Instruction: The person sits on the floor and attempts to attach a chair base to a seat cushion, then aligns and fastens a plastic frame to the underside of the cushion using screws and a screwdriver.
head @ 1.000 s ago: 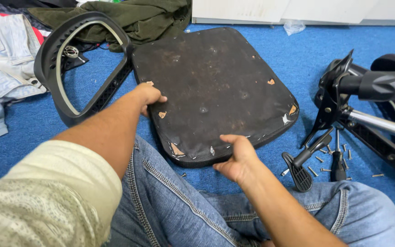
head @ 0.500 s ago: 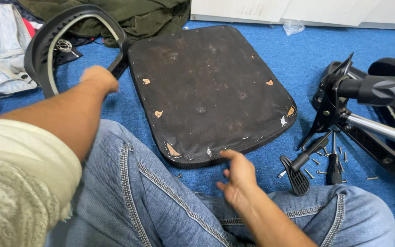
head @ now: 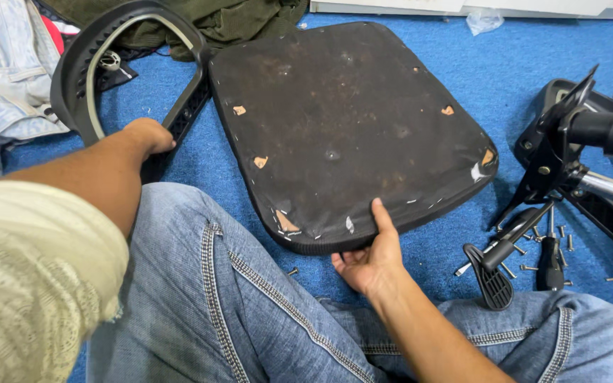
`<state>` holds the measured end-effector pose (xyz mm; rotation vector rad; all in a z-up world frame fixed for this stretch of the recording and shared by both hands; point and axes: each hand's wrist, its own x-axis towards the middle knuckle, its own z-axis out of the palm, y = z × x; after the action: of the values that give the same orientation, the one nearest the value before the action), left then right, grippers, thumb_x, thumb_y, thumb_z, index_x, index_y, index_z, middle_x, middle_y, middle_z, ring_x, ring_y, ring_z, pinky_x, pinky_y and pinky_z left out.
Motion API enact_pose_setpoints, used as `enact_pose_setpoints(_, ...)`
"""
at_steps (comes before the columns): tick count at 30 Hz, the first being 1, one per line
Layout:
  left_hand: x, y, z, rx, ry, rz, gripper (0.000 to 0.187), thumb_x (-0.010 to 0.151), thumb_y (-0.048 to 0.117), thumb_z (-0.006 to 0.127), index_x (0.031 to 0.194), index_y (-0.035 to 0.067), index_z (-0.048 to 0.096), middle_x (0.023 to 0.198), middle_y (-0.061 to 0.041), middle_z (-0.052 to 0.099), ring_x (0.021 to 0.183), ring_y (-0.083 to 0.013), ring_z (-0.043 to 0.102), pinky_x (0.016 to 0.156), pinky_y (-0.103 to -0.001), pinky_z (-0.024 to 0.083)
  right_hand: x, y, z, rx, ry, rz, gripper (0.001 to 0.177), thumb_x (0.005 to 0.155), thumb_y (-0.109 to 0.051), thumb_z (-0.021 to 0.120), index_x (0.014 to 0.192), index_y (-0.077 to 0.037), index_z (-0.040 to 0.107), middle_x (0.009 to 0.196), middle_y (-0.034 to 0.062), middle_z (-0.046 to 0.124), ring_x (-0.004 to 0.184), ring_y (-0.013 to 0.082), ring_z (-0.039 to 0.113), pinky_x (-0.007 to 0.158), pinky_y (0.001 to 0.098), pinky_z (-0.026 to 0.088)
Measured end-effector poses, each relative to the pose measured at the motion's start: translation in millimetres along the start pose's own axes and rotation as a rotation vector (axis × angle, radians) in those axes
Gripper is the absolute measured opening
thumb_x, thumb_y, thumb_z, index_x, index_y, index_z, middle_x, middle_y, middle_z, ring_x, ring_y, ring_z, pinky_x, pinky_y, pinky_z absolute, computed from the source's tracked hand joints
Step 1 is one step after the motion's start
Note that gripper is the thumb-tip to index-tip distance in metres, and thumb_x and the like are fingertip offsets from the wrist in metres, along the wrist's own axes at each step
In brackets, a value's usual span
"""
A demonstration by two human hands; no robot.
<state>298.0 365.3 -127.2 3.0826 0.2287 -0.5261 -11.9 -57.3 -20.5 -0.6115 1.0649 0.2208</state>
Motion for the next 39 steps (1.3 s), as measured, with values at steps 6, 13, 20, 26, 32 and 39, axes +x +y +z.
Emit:
enact_pose_setpoints(6, -74, 30, -78, -0.666, 0.196, -0.16, 0.041, 0.094, 0.03, 0.072, 0.117, -0.004, 0.07, 0.106, -0.023, 0.072, 0.095, -0.0376, 0.071, 0.081, -0.05, 0.055, -29, -24, 22, 0.214, -0.26, -0.157, 0.065, 0.078, -0.053, 0.06, 0.13, -0.014, 0.063, 0.141, 0.0106, 0.065, 0.128, 0.032, 0.06, 0.109, 0.0567, 0.04)
enact_pose_setpoints(13, -117, 51, -172, -1.799, 0.04, 0.17, 0.025, 0.101, 0.01, 0.062, 0.123, -0.001, 0.065, 0.112, -0.014, 0.072, 0.097, -0.0275, 0.072, 0.085, -0.045, 0.064, -45, -34, 50, 0.407, -0.402, -0.163, 0.063, 0.081, -0.045, 0.06, 0.134, -0.012, 0.06, 0.143, 0.0148, 0.063, 0.129, 0.0386, 0.06, 0.11, 0.0634, 0.042)
enact_pose_setpoints(20, -201, 116, -173, -1.909, -0.076, 0.153, 0.025, 0.098, 0.02, 0.058, 0.111, 0.0, 0.065, 0.098, -0.016, 0.073, 0.08, -0.028, 0.071, 0.072, -0.044, 0.062, -45, -25, 69, 0.408, -0.428, -0.161, 0.062, 0.081, -0.041, 0.062, 0.135, -0.009, 0.06, 0.142, 0.0157, 0.062, 0.13, 0.0389, 0.059, 0.111, 0.0621, 0.039)
enact_pose_setpoints(26, -285, 169, -140, -1.856, 0.062, 0.134, 0.037, 0.094, 0.025, 0.058, 0.108, -0.008, 0.067, 0.094, -0.018, 0.074, 0.074, -0.0278, 0.074, 0.068, -0.043, 0.061, -42, -27, 60, 0.43, -0.411, -0.175, 0.062, 0.079, -0.039, 0.062, 0.133, -0.009, 0.061, 0.142, 0.015, 0.062, 0.13, 0.0394, 0.059, 0.112, 0.0646, 0.04)
enact_pose_setpoints(32, -331, 197, -143, -1.377, 0.293, 0.102, 0.05, 0.089, 0.04, 0.059, 0.088, -0.009, 0.074, 0.087, -0.02, 0.077, 0.077, -0.0287, 0.073, 0.071, -0.046, 0.056, -40, -27, 65, 0.485, -0.499, -0.172, 0.06, 0.081, -0.041, 0.062, 0.131, -0.007, 0.061, 0.14, 0.0176, 0.063, 0.129, 0.0406, 0.059, 0.11, 0.0632, 0.043)
enact_pose_setpoints(39, -342, 199, -157, -0.787, 0.461, 0.108, 0.043, 0.086, 0.04, 0.063, 0.082, 0.001, 0.081, 0.083, -0.019, 0.078, 0.081, -0.0362, 0.074, 0.08, -0.044, 0.055, -46, -38, 56, 0.499, -0.491, -0.152, 0.05, 0.082, -0.034, 0.066, 0.123, -0.006, 0.066, 0.128, 0.0142, 0.07, 0.118, 0.0353, 0.066, 0.104, 0.0549, 0.053)
